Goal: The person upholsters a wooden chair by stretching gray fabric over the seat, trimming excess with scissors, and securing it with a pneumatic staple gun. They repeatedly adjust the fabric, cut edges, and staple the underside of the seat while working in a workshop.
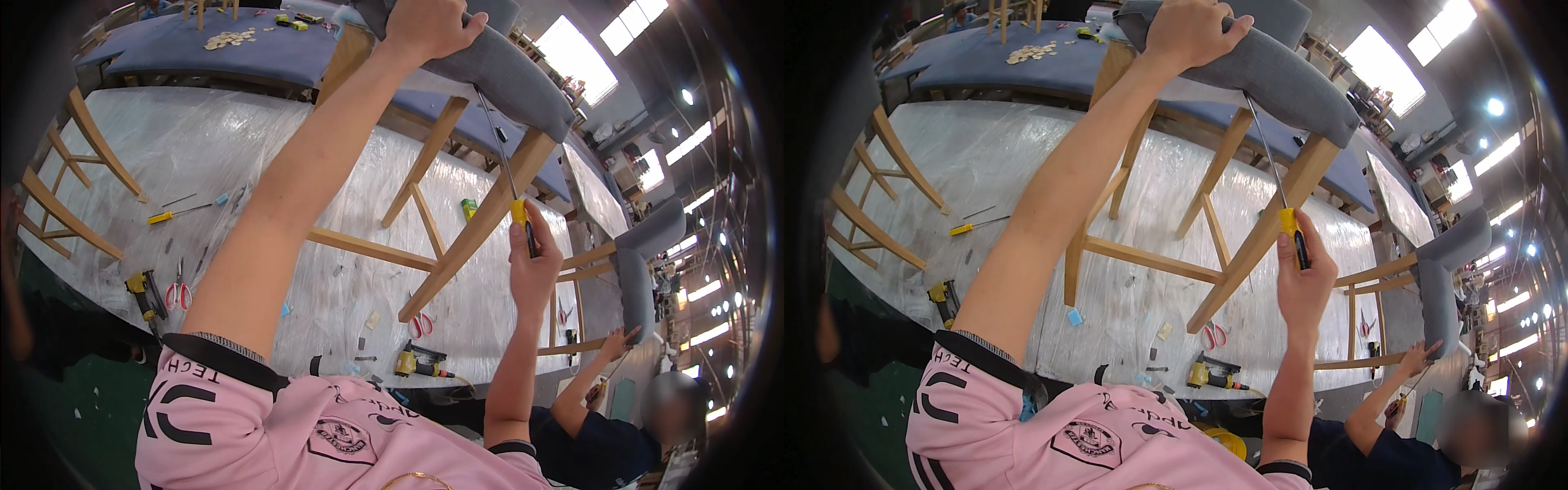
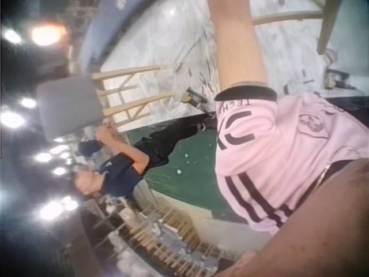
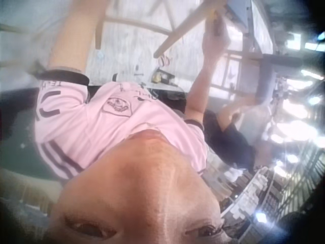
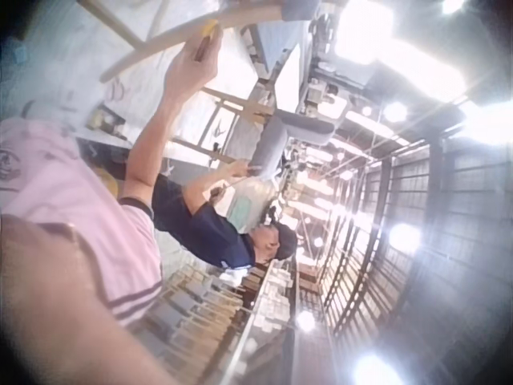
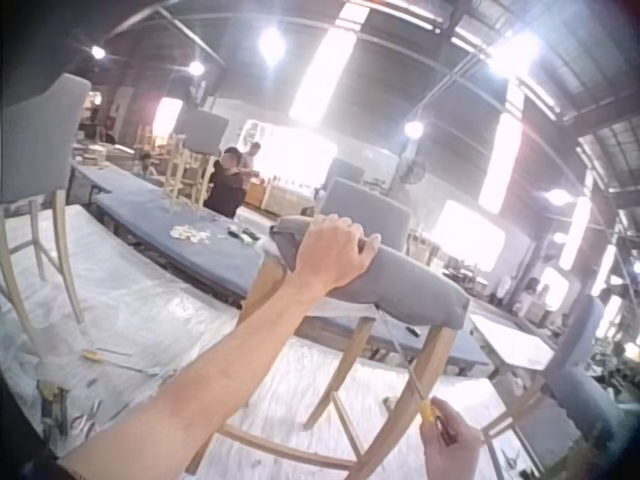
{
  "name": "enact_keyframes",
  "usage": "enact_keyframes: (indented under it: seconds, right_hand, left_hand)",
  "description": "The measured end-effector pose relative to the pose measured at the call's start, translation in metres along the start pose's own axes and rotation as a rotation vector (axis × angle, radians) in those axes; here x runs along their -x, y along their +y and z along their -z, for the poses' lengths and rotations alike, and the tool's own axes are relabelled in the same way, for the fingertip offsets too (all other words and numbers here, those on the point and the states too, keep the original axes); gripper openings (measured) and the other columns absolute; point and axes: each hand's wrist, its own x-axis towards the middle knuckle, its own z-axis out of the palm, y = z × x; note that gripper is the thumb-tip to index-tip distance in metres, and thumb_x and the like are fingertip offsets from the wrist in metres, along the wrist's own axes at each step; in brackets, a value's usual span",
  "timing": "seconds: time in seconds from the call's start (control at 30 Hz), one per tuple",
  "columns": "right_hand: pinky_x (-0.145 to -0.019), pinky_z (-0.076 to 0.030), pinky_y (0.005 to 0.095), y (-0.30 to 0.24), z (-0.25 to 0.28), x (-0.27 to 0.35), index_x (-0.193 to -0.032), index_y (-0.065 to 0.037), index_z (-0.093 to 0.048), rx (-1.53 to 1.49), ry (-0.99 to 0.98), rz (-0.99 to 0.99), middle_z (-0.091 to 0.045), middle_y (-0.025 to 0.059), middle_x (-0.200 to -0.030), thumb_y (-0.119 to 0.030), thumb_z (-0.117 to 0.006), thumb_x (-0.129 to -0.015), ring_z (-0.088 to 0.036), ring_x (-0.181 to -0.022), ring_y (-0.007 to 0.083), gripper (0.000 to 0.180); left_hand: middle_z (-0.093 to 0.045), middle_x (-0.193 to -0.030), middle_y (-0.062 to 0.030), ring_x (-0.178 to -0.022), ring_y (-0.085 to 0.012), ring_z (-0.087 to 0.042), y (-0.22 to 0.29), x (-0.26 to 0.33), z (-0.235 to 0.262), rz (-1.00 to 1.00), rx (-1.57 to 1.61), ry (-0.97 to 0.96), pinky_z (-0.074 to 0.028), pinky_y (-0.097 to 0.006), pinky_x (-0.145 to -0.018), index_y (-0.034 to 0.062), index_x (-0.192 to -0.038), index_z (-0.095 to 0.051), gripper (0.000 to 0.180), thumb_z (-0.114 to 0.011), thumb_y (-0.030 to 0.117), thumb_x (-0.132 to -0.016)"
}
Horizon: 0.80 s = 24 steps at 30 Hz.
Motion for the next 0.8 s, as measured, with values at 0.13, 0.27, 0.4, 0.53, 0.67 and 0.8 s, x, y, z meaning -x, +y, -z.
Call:
enact_keyframes:
  seconds: [0.13,0.27,0.4,0.53,0.67,0.8]
  right_hand:
    - [-0.062,-0.044,0.0235,0.003,-0.023,0.004,-0.138,-0.003,-0.066,0.143,0.098,0.21,-0.071,0.0026,-0.088,-0.018,-0.068,-0.102,-0.052,-0.069,0.0039,0.039]
    - [-0.07,-0.05,0.0271,0.011,-0.031,0.009,-0.137,-0.001,-0.066,0.162,0.126,0.262,-0.074,0.0096,-0.098,-0.015,-0.068,-0.102,-0.057,-0.076,0.0082,0.037]
    - [-0.078,-0.054,0.0319,0.017,-0.04,0.014,-0.136,0.0,-0.065,0.128,0.122,0.211,-0.075,0.0159,-0.107,-0.011,-0.067,-0.101,-0.067,-0.089,0.0169,0.036]
    - [-0.082,-0.057,0.037,0.021,-0.046,0.011,-0.133,0.003,-0.064,0.115,0.138,0.247,-0.074,0.0209,-0.111,-0.009,-0.067,-0.1,-0.075,-0.097,0.0302,0.036]
    - [-0.081,-0.057,0.0372,0.017,-0.045,0.014,-0.133,0.004,-0.064,0.082,0.139,0.193,-0.074,0.0211,-0.108,-0.009,-0.067,-0.099,-0.075,-0.095,0.0298,0.036]
    - [-0.082,-0.056,0.0367,0.011,-0.046,0.014,-0.133,0.004,-0.064,0.126,0.101,0.147,-0.074,0.021,-0.109,-0.008,-0.066,-0.1,-0.075,-0.095,0.0279,0.036]
  left_hand:
    - [-0.074,-0.086,-0.0183,-0.09,-0.0343,-0.069,0.003,-0.002,-0.004,0.031,-0.001,-0.01,-0.049,-0.048,-0.092,0.0023,-0.081,-0.076,0.046,-0.058,0.042,-0.096]
    - [-0.073,-0.085,-0.0182,-0.09,-0.0345,-0.069,0.004,-0.002,-0.005,0.023,0.023,0.02,-0.049,-0.048,-0.091,0.0021,-0.08,-0.076,0.045,-0.058,0.041,-0.096]
    - [-0.073,-0.084,-0.0181,-0.089,-0.0344,-0.069,0.004,-0.002,0.004,0.034,0.025,-0.014,-0.049,-0.048,-0.089,0.0027,-0.078,-0.076,0.044,-0.059,0.04,-0.095]
    - [-0.074,-0.087,-0.0124,-0.088,-0.0323,-0.07,-0.011,-0.003,-0.019,0.016,-0.117,0.015,-0.051,-0.046,-0.089,0.0078,-0.091,-0.079,0.049,-0.054,0.05,-0.098]
    - [-0.074,-0.086,-0.0138,-0.088,-0.0314,-0.069,-0.006,0.0,-0.029,0.03,-0.056,0.016,-0.049,-0.045,-0.087,0.0045,-0.086,-0.077,0.048,-0.057,0.047,-0.096]
    - [-0.074,-0.087,-0.0132,-0.091,-0.0294,-0.068,-0.004,0.002,-0.024,0.07,-0.021,-0.029,-0.047,-0.043,-0.09,0.0048,-0.085,-0.077,0.046,-0.059,0.046,-0.095]
